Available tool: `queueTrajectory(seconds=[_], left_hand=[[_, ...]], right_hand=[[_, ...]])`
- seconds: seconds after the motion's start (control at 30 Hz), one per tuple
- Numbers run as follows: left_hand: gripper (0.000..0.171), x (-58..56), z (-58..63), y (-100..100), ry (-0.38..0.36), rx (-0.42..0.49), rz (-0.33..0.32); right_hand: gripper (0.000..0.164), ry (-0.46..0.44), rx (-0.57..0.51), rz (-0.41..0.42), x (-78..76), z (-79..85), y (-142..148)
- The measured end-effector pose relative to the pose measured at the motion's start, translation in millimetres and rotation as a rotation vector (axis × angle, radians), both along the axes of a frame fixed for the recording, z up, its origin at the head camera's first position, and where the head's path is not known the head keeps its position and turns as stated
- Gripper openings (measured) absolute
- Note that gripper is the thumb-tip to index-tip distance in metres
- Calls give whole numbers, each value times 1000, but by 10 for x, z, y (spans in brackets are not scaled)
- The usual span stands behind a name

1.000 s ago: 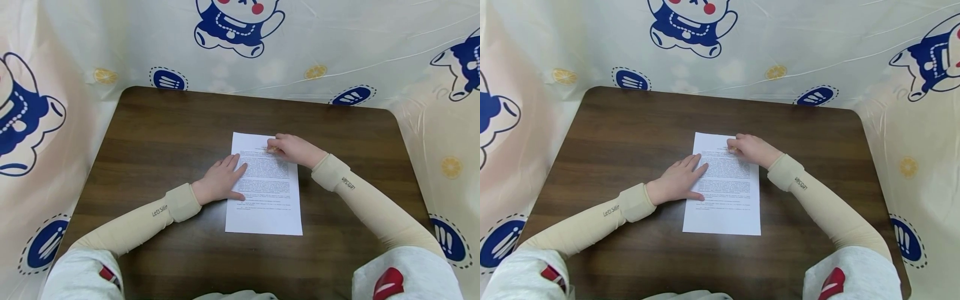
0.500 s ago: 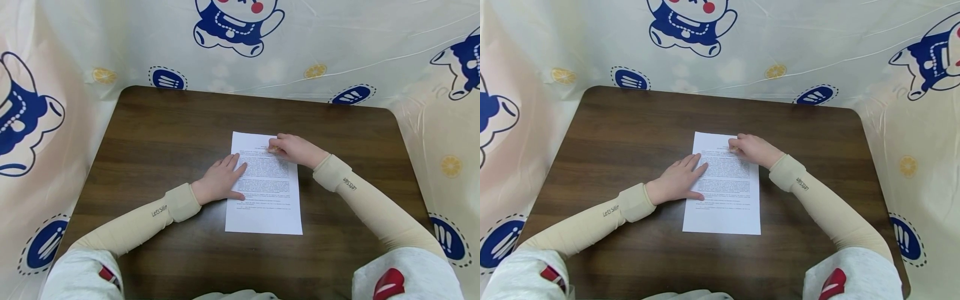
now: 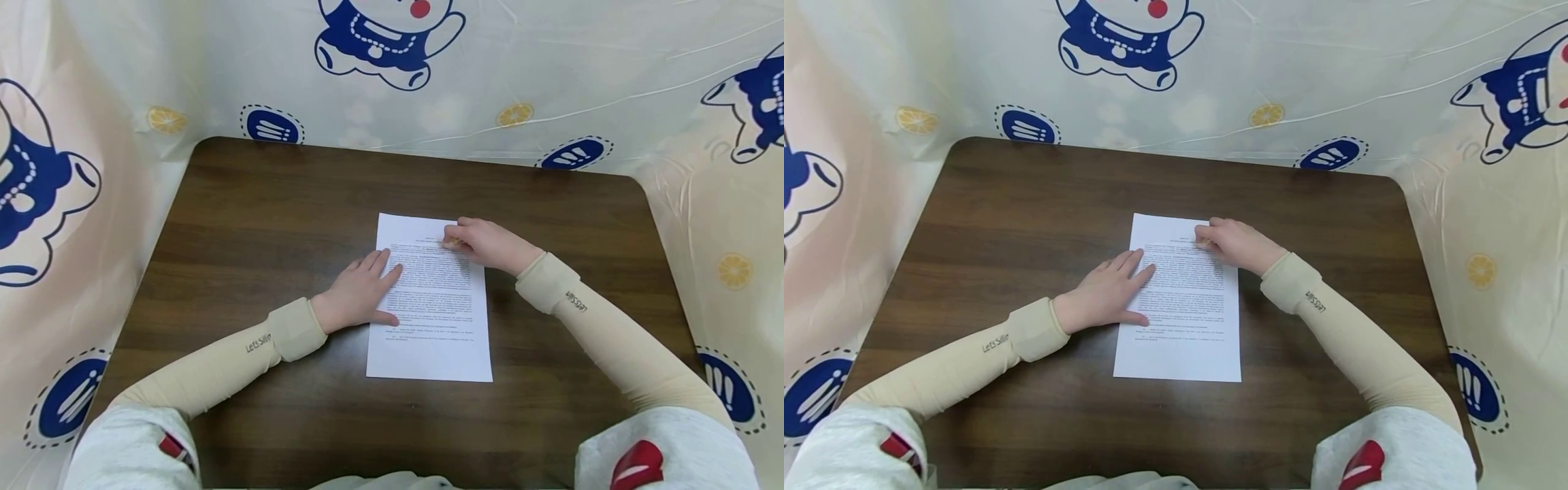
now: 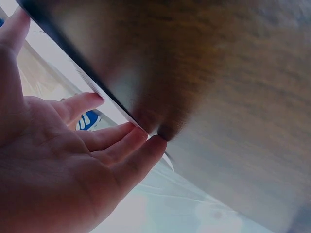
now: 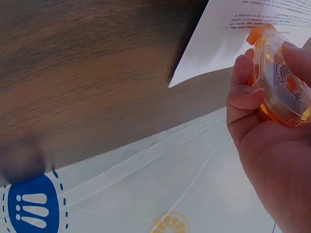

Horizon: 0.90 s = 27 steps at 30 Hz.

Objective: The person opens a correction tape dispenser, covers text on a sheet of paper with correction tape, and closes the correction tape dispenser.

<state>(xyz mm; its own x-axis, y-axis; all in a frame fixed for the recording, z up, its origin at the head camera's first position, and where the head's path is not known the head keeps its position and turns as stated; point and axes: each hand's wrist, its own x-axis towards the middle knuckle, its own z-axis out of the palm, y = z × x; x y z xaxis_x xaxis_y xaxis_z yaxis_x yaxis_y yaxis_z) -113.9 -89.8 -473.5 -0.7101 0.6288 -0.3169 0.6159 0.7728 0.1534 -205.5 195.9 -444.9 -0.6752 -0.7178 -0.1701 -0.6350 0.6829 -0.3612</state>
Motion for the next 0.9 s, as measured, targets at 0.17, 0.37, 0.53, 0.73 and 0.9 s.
queueTrajectory(seconds=[0.17,0.37,0.53,0.73,0.9], left_hand=[[104,0,-3,-1,2,1,-3],[104,-5,10,-6,8,-6,-7],[104,-2,23,-14,7,4,-6],[103,0,26,-27,27,12,-15],[103,-4,16,-13,33,16,-27]], right_hand=[[21,3,5,-5,16,16,43],[23,5,16,-19,24,39,107],[21,20,0,-26,11,9,187],[21,18,-21,-27,15,-16,222],[22,20,-7,-48,54,-28,249]])
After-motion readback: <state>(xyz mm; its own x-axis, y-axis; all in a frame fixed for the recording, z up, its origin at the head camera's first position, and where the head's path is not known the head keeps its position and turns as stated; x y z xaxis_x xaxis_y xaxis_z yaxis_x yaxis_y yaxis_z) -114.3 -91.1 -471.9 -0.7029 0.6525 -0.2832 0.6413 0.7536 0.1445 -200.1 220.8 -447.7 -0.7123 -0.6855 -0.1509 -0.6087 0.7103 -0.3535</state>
